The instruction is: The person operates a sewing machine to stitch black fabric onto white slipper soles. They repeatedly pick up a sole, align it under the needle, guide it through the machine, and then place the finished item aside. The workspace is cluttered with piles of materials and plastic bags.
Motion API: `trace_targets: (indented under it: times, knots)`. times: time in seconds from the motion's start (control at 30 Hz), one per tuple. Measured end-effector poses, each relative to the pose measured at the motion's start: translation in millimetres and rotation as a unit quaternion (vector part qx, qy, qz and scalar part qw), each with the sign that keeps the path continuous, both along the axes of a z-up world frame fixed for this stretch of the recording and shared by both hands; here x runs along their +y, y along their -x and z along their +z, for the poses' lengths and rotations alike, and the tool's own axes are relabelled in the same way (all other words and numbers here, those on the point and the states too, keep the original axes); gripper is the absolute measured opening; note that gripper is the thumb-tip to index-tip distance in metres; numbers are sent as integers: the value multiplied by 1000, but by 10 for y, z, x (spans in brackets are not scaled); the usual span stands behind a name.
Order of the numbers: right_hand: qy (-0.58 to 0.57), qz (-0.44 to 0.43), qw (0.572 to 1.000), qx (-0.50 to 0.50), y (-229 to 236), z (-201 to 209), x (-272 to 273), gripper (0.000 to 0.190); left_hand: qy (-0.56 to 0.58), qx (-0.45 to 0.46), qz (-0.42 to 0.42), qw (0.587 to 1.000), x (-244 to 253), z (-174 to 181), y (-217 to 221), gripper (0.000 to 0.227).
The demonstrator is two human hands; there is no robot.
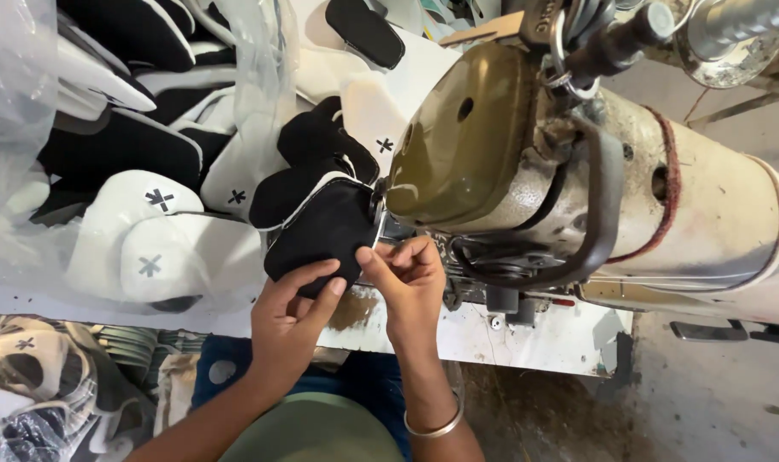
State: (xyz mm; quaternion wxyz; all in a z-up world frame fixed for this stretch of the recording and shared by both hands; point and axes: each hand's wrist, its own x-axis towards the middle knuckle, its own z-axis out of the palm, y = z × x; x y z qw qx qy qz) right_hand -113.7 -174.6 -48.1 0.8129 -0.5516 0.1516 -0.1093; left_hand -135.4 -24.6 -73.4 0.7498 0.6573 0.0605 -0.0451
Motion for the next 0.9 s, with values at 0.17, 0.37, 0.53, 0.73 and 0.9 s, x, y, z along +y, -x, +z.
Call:
trace_targets:
  times: [0.17,0.37,0.53,0.73,0.9]
  knots:
    - [11,-10,1000,-4,-7,1,-6,31,-16,-35,1,999,-111,86,-101,27]
    - [40,-27,999,-9,56,-153,-73,30,5,-61,-7,998,-228,120,-225,30]
    - [279,-79,956,-47,454,-221,-790,33,11,-18,-29,999,-213,297,-416,32]
    - [626,-448,613,-181,716,357,-1864,51,-58,-125,-67,988,-129,411,-752,30]
    - [787,-415,451,-68,824,-108,-1929,49,-46,-79,-89,992,145,476,-796,33]
